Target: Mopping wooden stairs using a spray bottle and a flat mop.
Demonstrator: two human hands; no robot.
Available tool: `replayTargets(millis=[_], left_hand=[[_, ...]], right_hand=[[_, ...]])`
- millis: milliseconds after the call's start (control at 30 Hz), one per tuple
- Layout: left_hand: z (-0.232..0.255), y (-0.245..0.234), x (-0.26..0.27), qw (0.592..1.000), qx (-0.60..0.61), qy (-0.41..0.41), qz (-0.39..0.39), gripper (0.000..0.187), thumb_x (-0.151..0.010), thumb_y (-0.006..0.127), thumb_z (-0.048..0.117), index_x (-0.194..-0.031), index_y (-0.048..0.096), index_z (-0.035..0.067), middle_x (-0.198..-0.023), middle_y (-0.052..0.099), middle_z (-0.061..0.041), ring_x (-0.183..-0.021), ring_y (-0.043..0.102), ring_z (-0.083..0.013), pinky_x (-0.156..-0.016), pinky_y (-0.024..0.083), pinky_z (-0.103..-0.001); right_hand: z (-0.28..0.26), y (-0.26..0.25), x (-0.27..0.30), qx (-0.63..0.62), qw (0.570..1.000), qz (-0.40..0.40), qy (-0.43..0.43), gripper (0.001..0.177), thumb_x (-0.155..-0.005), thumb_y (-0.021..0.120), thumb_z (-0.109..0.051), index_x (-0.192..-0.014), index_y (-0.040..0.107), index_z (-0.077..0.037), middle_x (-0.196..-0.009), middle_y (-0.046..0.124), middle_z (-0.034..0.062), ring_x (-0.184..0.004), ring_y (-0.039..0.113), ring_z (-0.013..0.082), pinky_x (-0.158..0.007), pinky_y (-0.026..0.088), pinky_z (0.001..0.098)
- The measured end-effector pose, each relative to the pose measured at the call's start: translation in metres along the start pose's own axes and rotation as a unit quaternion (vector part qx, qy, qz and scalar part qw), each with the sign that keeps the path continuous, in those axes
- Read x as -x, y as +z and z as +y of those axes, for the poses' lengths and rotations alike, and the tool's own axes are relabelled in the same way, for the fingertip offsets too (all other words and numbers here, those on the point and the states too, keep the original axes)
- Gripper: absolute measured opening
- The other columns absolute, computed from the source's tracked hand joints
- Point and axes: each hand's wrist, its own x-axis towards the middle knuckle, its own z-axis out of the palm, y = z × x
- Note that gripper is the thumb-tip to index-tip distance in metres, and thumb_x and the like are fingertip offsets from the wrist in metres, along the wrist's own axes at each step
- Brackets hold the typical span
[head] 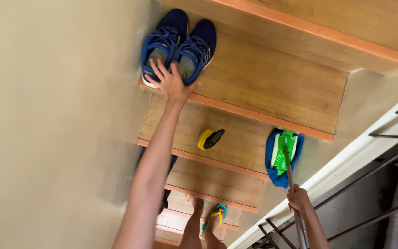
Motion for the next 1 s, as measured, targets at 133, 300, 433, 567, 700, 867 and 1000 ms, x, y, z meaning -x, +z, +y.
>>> replayTargets(millis=[133,300,433,567,700,867,1000], left_hand=[[-0.059,0.032,0.097,0.959,0.183,0.207,0.065,0.089,-0.087,0.088,0.035,-0.157,0.037,0.015,-0.167,0.03,-0.028,-0.156,0.022,-0.0456,-0.124,0.02,-0.063],[-0.094,0.072,0.198,0.926,0.247,0.083,-0.273,0.11,-0.063,0.087,0.009,-0.157,0.03,0.01,-0.157,0.035,-0.028,-0.147,0.031,-0.0462,-0.118,0.029,-0.049],[-0.04,0.116,0.216,0.897,0.331,0.103,-0.275,0.119,-0.059,0.094,0.014,-0.156,0.026,0.011,-0.147,0.043,-0.028,-0.136,0.04,-0.0444,-0.109,0.035,-0.049],[-0.02,0.177,0.227,0.896,0.38,0.062,-0.223,0.092,-0.08,0.082,0.012,-0.159,0.035,0.018,-0.121,0.066,-0.021,-0.113,0.064,-0.0373,-0.094,0.052,-0.046],[-0.013,0.17,0.267,0.897,0.352,0.087,-0.252,0.08,-0.083,0.079,0.007,-0.155,0.045,0.019,-0.109,0.071,-0.019,-0.103,0.07,-0.037,-0.083,0.057,-0.045],[-0.01,0.101,0.353,0.879,0.417,0.134,-0.189,0.091,-0.072,0.071,-0.007,-0.156,0.045,0.014,-0.123,0.064,-0.021,-0.105,0.069,-0.0396,-0.086,0.058,-0.043],[0.007,0.067,0.424,0.918,0.343,0.109,-0.169,0.096,-0.064,0.068,-0.011,-0.155,0.047,0.013,-0.118,0.068,-0.014,-0.095,0.067,-0.0392,-0.084,0.054,-0.043]], right_hand=[[0.013,-0.007,0.0,-0.002,1.0,-0.005,0.027,0.023,-0.105,0.048,-0.016,-0.112,0.057,0.004,-0.054,0.048,0.0129,-0.037,0.043,0.0224,-0.034,0.035,0.0407],[0.02,-0.005,-0.001,-0.007,0.999,-0.015,0.035,0.043,-0.105,0.047,-0.014,-0.146,0.051,-0.002,-0.055,0.049,0.0094,-0.039,0.043,0.0198,-0.036,0.038,0.0396],[0.03,-0.006,-0.003,-0.007,1.0,-0.002,-0.013,0.058,-0.105,0.05,-0.019,-0.159,0.031,-0.007,-0.053,0.05,0.0118,-0.037,0.043,0.0204,-0.037,0.04,0.038],[0.036,-0.01,0.014,0.01,1.0,0.003,-0.013,0.058,-0.105,0.05,-0.018,-0.16,0.035,-0.01,-0.053,0.051,0.0104,-0.038,0.044,0.0201,-0.036,0.04,0.0379],[0.05,-0.029,0.043,-0.056,0.998,-0.008,0.01,0.058,-0.104,0.052,-0.022,-0.16,0.038,-0.018,-0.053,0.043,0.0061,-0.04,0.039,0.0166,-0.037,0.034,0.0358],[0.049,-0.054,0.09,-0.066,0.998,-0.017,0.012,0.055,-0.106,0.051,-0.026,-0.159,0.038,-0.024,-0.051,0.044,0.0075,-0.039,0.037,0.018,-0.037,0.032,0.0361],[0.068,-0.07,0.109,-0.102,0.994,-0.032,0.02,0.057,-0.107,0.052,-0.028,-0.161,0.033,-0.029,-0.05,0.038,0.005,-0.04,0.032,0.0155,-0.037,0.026,0.0348]])
